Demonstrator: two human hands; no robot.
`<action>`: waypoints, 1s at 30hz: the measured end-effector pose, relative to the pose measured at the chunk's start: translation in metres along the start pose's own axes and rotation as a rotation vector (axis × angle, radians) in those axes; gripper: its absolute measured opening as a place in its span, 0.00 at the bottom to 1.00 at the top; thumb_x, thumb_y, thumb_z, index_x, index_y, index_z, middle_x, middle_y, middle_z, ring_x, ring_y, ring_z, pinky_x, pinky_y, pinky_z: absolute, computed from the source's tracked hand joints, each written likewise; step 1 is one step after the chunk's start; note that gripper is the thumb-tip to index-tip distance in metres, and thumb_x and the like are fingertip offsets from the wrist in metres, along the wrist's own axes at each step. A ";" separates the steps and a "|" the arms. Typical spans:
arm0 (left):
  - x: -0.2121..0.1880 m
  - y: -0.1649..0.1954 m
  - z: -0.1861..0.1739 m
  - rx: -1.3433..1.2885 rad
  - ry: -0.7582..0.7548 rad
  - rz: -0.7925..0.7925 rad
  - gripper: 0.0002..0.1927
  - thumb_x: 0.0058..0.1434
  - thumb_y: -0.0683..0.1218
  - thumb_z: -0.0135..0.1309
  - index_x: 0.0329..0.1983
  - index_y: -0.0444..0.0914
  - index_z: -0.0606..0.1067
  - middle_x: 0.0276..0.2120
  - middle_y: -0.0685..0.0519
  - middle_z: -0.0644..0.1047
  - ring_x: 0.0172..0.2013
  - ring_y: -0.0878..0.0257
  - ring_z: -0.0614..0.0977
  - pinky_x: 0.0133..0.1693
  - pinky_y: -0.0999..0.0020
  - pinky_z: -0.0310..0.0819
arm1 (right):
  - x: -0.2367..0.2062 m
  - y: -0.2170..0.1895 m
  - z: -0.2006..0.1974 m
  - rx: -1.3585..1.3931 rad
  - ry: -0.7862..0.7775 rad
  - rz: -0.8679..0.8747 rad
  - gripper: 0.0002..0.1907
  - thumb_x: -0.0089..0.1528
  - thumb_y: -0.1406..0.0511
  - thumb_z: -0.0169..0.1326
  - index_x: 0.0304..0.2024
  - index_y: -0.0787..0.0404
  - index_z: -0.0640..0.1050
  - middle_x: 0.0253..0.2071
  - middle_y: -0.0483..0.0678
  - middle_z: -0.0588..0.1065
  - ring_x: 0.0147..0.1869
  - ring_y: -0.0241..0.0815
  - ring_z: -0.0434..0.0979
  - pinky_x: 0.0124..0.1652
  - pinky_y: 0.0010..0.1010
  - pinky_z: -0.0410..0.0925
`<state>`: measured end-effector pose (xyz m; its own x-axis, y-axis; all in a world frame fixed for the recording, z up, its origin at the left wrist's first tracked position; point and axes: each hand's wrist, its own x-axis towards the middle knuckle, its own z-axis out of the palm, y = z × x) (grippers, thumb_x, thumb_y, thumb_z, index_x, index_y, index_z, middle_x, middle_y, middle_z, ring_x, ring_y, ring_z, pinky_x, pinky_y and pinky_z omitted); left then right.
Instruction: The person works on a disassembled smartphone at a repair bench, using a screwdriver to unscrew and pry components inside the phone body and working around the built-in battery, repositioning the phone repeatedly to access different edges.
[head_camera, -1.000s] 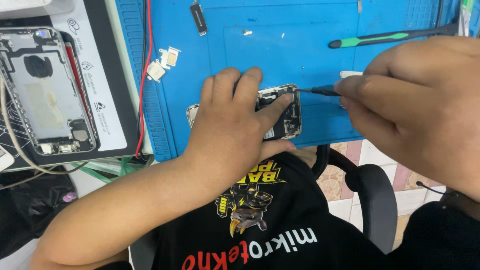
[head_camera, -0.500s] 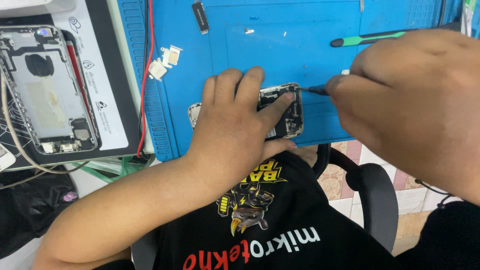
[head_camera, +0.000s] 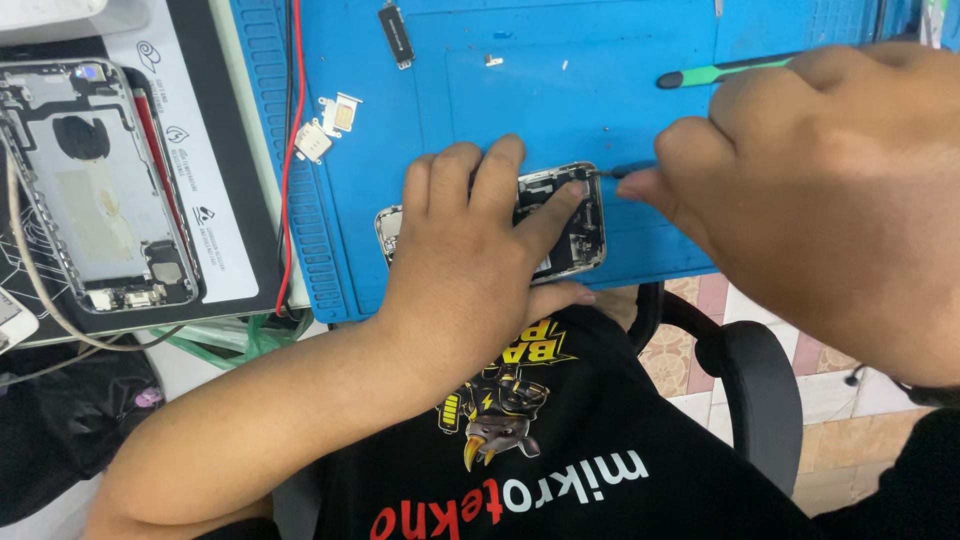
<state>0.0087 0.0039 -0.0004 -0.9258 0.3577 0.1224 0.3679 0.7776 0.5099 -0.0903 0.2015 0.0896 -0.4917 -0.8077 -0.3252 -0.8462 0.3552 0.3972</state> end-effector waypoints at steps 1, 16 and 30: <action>0.000 0.001 0.000 0.005 -0.002 0.000 0.40 0.48 0.66 0.67 0.61 0.42 0.79 0.56 0.40 0.66 0.55 0.42 0.65 0.58 0.45 0.59 | -0.001 0.000 0.000 0.024 0.085 -0.002 0.17 0.55 0.47 0.60 0.31 0.50 0.80 0.26 0.40 0.72 0.31 0.37 0.78 0.34 0.28 0.71; 0.006 0.010 -0.001 0.008 -0.036 -0.006 0.43 0.44 0.64 0.69 0.62 0.41 0.78 0.57 0.38 0.67 0.56 0.41 0.66 0.58 0.44 0.58 | -0.005 0.007 0.002 0.092 0.042 -0.009 0.13 0.59 0.50 0.57 0.30 0.50 0.79 0.27 0.41 0.71 0.33 0.38 0.78 0.36 0.29 0.71; 0.018 -0.002 -0.006 0.022 -0.053 0.083 0.39 0.50 0.67 0.67 0.62 0.46 0.77 0.52 0.41 0.70 0.49 0.43 0.70 0.49 0.49 0.64 | -0.101 -0.009 0.100 0.949 -0.032 0.502 0.26 0.68 0.54 0.54 0.54 0.72 0.76 0.38 0.62 0.77 0.45 0.55 0.81 0.44 0.45 0.75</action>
<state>-0.0093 0.0062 0.0061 -0.8861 0.4482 0.1181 0.4459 0.7547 0.4813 -0.0532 0.3271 0.0332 -0.8214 -0.4596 -0.3379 -0.3524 0.8746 -0.3331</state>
